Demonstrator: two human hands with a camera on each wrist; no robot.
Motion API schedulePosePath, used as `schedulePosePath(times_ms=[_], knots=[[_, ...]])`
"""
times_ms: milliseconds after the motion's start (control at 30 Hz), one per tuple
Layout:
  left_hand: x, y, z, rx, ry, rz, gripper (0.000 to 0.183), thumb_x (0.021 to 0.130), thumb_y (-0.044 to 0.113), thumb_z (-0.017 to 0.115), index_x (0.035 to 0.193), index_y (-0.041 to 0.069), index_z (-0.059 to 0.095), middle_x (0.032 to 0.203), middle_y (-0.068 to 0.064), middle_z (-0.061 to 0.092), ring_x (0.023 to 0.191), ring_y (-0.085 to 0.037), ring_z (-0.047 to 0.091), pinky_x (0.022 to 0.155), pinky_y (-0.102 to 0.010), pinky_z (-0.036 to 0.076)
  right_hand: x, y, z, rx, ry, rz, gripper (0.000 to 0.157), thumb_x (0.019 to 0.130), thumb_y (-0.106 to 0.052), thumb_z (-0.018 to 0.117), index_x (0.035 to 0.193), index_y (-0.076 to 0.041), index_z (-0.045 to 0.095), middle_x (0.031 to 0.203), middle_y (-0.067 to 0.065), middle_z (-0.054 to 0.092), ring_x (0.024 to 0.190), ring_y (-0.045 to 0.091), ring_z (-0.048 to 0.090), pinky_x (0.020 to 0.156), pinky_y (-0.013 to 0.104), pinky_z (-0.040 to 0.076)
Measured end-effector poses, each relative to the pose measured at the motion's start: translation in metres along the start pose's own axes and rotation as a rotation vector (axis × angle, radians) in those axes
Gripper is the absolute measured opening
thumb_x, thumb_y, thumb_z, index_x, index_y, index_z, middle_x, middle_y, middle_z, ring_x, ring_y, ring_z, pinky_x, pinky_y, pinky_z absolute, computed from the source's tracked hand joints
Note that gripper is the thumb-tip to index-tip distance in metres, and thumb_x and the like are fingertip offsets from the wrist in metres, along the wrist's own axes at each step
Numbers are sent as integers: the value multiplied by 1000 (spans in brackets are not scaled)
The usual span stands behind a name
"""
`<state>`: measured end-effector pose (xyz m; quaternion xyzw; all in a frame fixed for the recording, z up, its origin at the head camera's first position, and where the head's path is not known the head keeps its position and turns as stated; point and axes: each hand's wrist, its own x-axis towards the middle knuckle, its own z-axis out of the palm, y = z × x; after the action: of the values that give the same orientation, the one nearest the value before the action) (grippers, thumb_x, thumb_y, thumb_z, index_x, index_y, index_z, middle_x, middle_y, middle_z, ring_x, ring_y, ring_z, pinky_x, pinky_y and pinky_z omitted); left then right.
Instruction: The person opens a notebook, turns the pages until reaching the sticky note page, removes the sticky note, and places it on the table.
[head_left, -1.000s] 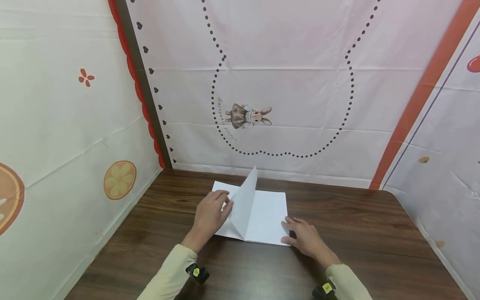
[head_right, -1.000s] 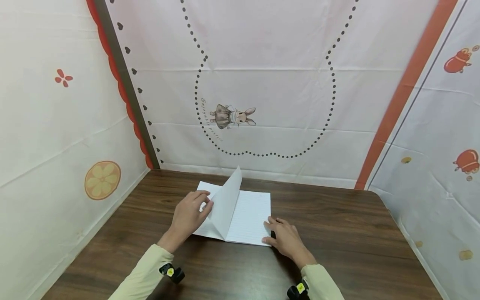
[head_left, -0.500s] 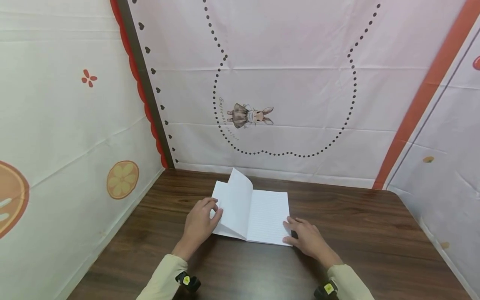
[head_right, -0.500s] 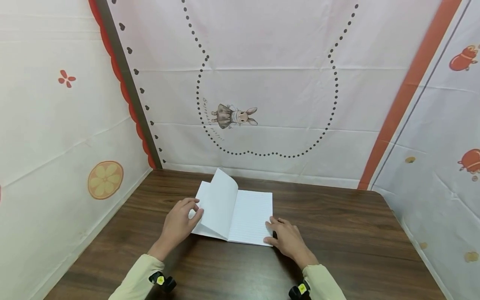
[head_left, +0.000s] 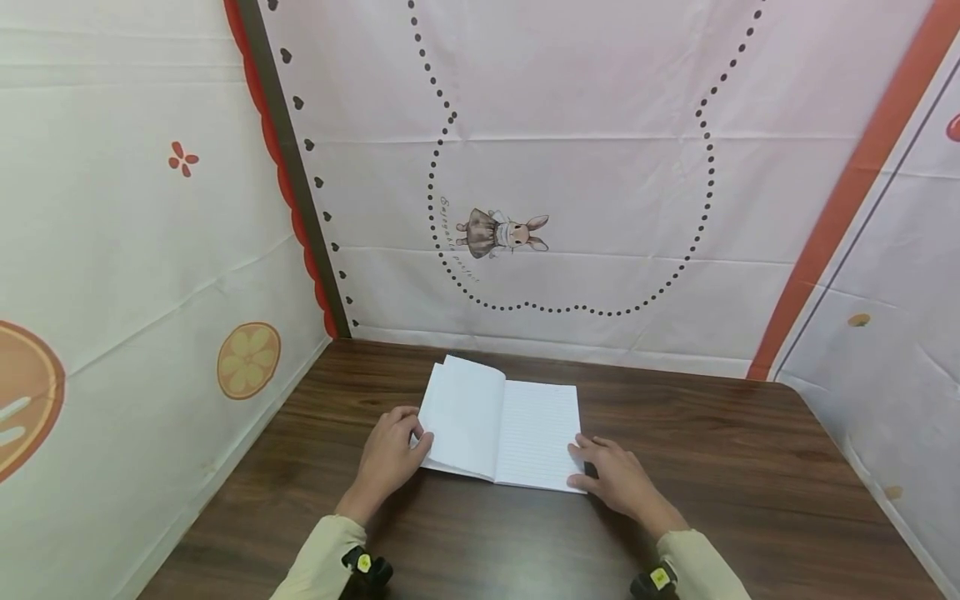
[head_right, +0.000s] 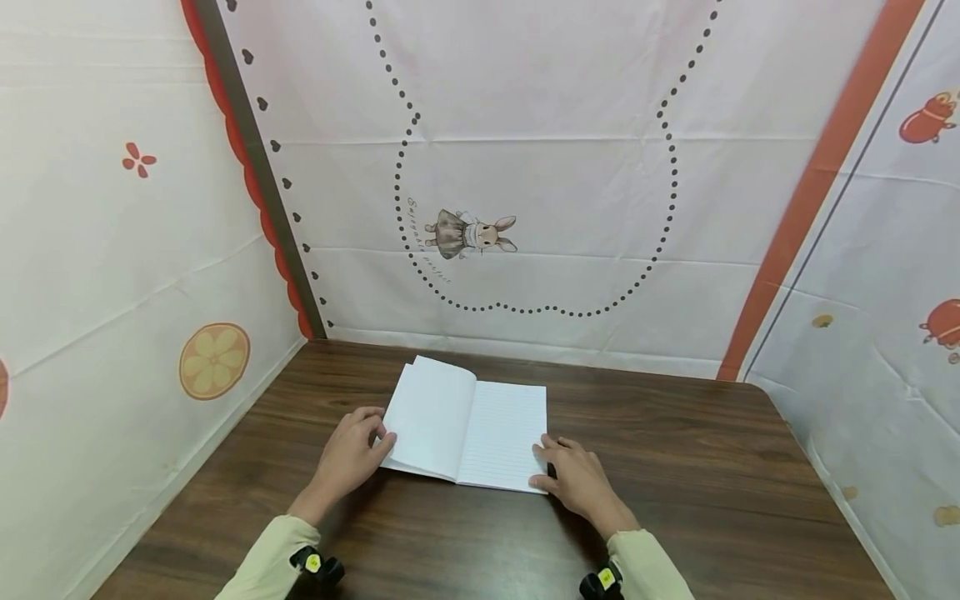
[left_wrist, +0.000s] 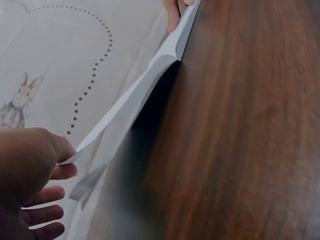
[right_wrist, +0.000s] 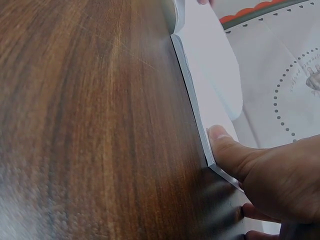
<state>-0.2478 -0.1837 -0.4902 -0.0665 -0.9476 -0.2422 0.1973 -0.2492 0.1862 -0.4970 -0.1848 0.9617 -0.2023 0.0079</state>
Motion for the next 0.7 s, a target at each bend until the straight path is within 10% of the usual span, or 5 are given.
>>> schedulePosePath(times_ms=[700], knots=[[-7,-21,20,124,-133,-65,24,88,21,73,71,16,57,126,-18,66,115,-38,59,94,-53,49,-2,2,3,29,17,-3,58,87,-32,81,137,-6,66,149,15,55,136,45,49,105,71,38]])
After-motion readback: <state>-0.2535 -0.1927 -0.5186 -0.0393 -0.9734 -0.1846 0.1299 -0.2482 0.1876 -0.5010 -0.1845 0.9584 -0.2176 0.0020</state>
